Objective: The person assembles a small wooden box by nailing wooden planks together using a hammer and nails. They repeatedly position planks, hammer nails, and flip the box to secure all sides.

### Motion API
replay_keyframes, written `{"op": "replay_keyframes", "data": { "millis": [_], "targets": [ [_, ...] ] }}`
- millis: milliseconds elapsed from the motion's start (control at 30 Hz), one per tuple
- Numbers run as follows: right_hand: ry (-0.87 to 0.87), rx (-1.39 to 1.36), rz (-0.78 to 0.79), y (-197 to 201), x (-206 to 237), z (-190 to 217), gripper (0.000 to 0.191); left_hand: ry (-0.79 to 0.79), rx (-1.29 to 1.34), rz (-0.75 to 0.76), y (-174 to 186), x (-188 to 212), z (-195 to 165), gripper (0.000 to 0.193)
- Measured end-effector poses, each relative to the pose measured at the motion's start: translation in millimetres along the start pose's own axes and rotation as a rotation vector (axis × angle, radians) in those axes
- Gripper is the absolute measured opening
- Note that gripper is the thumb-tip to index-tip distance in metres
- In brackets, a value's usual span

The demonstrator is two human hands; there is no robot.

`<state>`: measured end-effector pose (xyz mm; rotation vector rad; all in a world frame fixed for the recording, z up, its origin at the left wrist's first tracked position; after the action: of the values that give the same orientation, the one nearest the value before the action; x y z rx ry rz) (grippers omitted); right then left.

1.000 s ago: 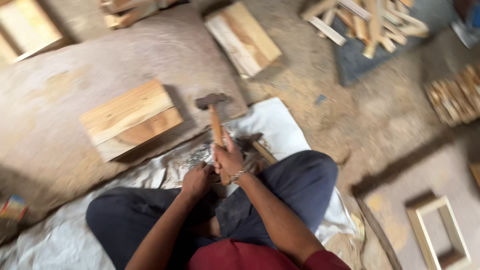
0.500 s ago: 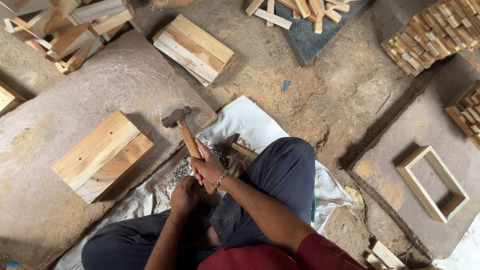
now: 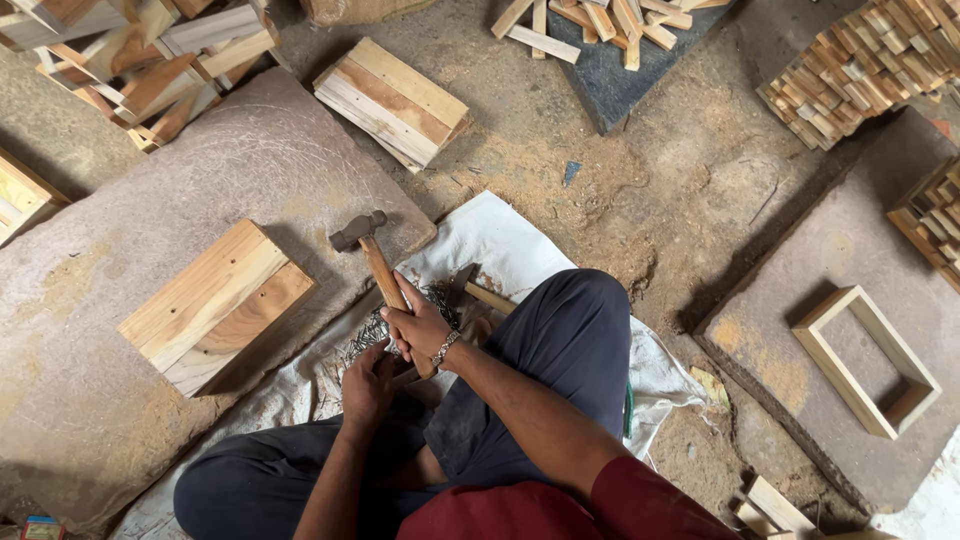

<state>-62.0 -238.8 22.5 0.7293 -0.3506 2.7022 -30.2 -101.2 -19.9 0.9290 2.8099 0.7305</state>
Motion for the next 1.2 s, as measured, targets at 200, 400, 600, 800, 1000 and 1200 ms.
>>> {"op": "replay_keyframes", "data": {
  "millis": [200, 400, 600, 800, 1000, 1200],
  "targets": [
    [0.019, -0.011, 0.004, 0.0, -4.5, -5.5, 0.084, 0.004, 0.037, 0.017, -2.6, 2.3, 9.1, 0.024],
    [0.020, -0.019, -0.006, 6.0, -19.5, -24.1, 0.082, 0.096, 0.007, -0.042, -9.0, 1.8, 24.0, 0.018],
    [-0.035, -0.056, 0.004, 6.5, -35.9, -44.9, 0.074, 0.002, 0.121, -0.024, -7.8, -4.5, 23.2, 0.017],
    [0.035, 0.040, -0.017, 1.6, -29.3, -30.2, 0.081, -0.063, 0.125, -0.077, 5.6, 2.8, 10.8, 0.013],
    [-0.019, 0.032, -0.037, 6.0, -27.5, -27.3, 0.083, 0.008, 0.184, -0.049, -5.2, -5.3, 19.6, 0.013],
    [-0.004, 0.049, -0.032, -1.3, -30.0, -32.0, 0.077, -0.097, 0.136, -0.092, -0.3, 2.5, 23.8, 0.015]
  ]
}}
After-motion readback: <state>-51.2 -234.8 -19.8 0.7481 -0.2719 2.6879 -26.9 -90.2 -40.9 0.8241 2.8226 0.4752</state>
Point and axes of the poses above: each hand's wrist, its own x-axis away from the middle knuckle, its own y-axis out of the back of the hand, z = x × y, the point moved 9 cm from there along -x, towards the middle knuckle, and after that the axes turned 7 degrees about x, right-handed, at the moved point
